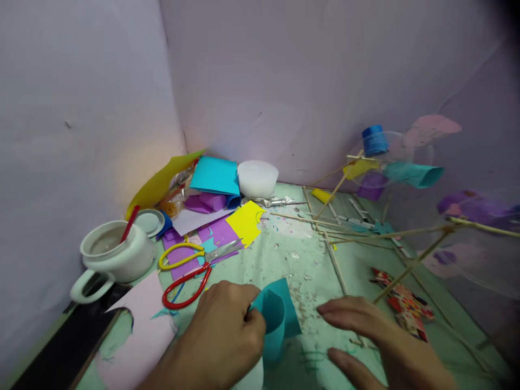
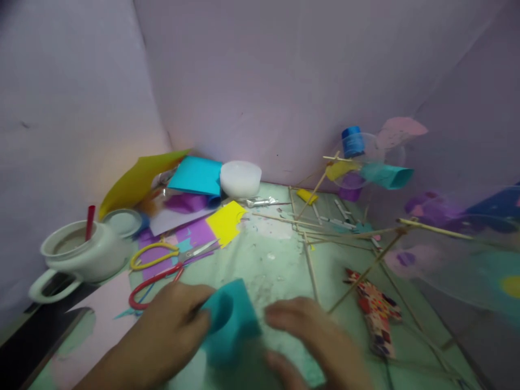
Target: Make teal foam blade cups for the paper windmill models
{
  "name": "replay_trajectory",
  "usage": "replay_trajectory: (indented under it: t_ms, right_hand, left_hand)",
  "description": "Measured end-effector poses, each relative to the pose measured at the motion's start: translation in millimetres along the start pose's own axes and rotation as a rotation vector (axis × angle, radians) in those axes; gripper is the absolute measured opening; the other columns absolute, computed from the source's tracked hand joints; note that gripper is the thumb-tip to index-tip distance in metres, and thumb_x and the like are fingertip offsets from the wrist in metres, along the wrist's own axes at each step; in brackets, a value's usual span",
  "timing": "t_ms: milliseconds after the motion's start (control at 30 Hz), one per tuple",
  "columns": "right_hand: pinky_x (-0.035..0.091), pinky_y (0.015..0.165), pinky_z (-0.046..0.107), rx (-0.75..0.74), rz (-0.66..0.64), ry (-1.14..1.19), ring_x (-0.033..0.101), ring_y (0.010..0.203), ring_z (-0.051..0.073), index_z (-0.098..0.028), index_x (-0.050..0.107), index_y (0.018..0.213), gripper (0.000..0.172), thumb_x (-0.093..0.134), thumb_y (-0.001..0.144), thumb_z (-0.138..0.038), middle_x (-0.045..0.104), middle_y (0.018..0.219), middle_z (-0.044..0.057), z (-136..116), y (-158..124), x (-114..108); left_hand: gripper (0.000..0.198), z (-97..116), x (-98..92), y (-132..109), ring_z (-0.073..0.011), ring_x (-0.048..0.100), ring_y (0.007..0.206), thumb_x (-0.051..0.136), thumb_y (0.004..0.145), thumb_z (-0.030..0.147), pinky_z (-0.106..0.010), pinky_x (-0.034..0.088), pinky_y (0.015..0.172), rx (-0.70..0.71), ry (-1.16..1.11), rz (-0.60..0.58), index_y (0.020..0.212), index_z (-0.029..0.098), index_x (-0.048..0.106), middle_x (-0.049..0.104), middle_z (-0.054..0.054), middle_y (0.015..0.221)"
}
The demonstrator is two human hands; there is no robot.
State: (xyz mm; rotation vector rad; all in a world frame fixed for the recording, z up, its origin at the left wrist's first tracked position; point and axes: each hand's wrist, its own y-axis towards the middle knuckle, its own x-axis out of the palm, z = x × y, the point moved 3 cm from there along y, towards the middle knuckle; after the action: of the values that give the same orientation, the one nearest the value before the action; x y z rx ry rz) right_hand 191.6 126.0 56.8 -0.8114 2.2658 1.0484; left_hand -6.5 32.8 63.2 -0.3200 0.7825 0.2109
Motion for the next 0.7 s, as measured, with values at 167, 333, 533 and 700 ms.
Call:
replay_trajectory:
  t_ms: [167,333,533,700]
  right_hand:
    - [0.048,0.094,0.043,0.141,0.040,0.161,0.056,0.113,0.031,-0.028,0.053,0.112,0.048,0.075,0.069,-0.029,0.059,0.122,0.010,-6.4,14.8,27.8]
    - [0.049,0.091,0.037,0.515,-0.077,0.642,0.059,0.108,0.024,-0.026,0.043,0.120,0.067,0.078,0.063,-0.023,0.062,0.116,0.008,10.1,17.8,44.9]
    - [0.051,0.072,0.029,0.706,-0.081,0.930,0.061,0.092,0.020,-0.024,0.044,0.115,0.065,0.076,0.058,-0.016,0.066,0.097,0.004,11.3,18.5,45.5]
    - [0.049,0.076,0.031,0.676,-0.045,0.916,0.061,0.091,0.020,-0.024,0.046,0.113,0.059,0.074,0.061,-0.016,0.067,0.095,0.004,14.0,15.2,47.3]
  left_hand:
    - [0.019,16.9,1.4,2.9,-0.0128,0.042,0.047,0.043,0.073,0.016,-0.027,0.018,0.049,0.108,0.177,0.058,0.055,0.020,0.047,0.052,0.001,0.050]
    - [0.025,22.7,6.1,8.4,-0.0142,0.049,0.052,0.039,0.082,0.021,-0.026,0.023,0.050,0.172,0.229,-0.006,0.061,0.020,0.052,0.059,-0.001,0.058]
    - [0.029,27.1,10.3,13.6,-0.0192,0.054,0.065,0.029,0.088,0.029,-0.029,0.027,0.058,0.103,0.266,-0.145,0.070,0.021,0.050,0.063,-0.005,0.073]
    - [0.036,27.2,12.5,15.2,-0.0210,0.054,0.069,0.023,0.090,0.036,-0.031,0.031,0.063,0.114,0.233,-0.162,0.071,0.022,0.050,0.061,-0.005,0.073]
